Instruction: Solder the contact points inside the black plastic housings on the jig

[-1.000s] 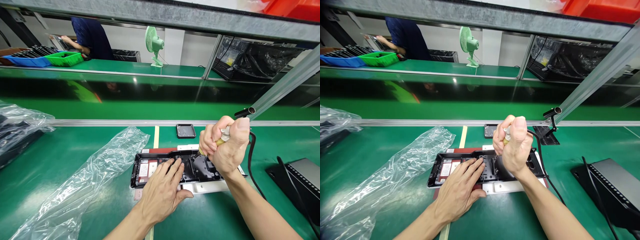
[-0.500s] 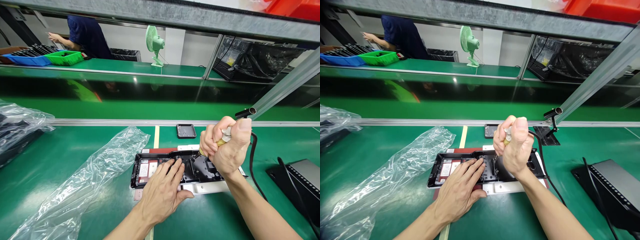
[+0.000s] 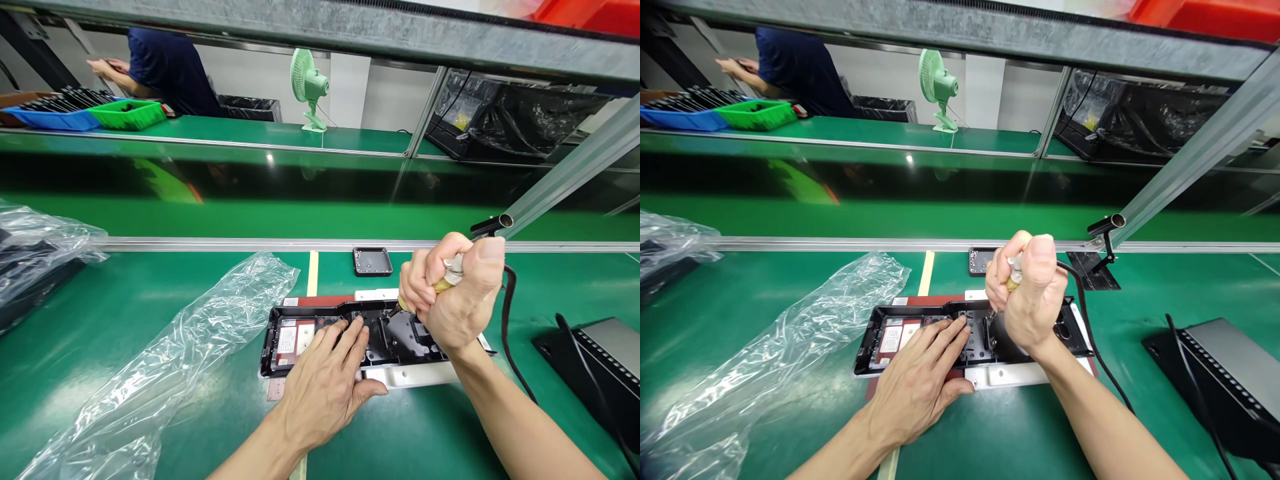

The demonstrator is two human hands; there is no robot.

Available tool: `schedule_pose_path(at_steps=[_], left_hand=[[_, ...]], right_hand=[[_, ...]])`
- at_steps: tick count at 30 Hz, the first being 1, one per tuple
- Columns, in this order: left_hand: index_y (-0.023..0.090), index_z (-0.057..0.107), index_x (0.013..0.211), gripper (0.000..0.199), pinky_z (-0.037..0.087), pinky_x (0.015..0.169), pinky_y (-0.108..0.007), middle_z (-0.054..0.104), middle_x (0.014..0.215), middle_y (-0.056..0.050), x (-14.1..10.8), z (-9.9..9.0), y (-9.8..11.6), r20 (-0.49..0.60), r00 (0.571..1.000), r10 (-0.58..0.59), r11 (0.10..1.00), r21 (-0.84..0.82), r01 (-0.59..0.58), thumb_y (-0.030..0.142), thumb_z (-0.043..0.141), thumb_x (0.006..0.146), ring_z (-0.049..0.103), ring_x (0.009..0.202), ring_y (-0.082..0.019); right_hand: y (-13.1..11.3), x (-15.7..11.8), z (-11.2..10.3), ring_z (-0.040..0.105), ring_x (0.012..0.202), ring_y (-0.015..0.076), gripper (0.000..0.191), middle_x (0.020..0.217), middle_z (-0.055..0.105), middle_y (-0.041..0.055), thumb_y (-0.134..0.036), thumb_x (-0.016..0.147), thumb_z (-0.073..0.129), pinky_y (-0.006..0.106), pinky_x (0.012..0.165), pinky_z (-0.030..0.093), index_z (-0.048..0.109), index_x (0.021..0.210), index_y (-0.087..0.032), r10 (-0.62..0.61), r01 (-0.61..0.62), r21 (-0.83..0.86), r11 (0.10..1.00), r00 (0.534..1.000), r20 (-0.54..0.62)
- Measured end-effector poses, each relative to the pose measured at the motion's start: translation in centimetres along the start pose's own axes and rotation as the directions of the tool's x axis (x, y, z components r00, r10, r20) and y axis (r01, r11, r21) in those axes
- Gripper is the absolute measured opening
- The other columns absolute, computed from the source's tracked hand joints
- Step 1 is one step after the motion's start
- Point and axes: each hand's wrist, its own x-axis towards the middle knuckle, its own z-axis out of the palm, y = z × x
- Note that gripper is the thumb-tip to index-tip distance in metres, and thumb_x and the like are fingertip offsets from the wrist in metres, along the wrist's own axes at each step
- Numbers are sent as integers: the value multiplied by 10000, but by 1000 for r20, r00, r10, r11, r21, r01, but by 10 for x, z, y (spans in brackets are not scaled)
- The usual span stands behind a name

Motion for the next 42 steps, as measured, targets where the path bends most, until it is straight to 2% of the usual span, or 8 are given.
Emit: schedule_pose_path(at_steps=[24, 42], left_hand=[[95, 603, 1407, 714, 481, 1030, -476, 618, 1475, -98, -3, 2, 2, 12, 1000, -18, 1000, -7, 18, 636, 330, 1028, 600, 1252, -310], [106, 607, 1400, 676, 483, 1030, -460, 618, 1476, -93, -1, 2, 2, -3, 1000, -21, 1000, -6, 21, 622, 373, 1031, 616, 1235, -303]], right_hand=[[0, -2, 1, 274, 309, 88, 632, 403, 326, -53, -746, 909, 537, 220, 285, 255, 439, 577, -217, -2, 2, -15, 1000, 1000, 3], [2, -4, 1, 288, 310, 84, 574, 399, 353, -57, -659, 924, 574, 204, 284, 265, 459, 580, -213, -19, 19, -3, 1000, 1000, 11]])
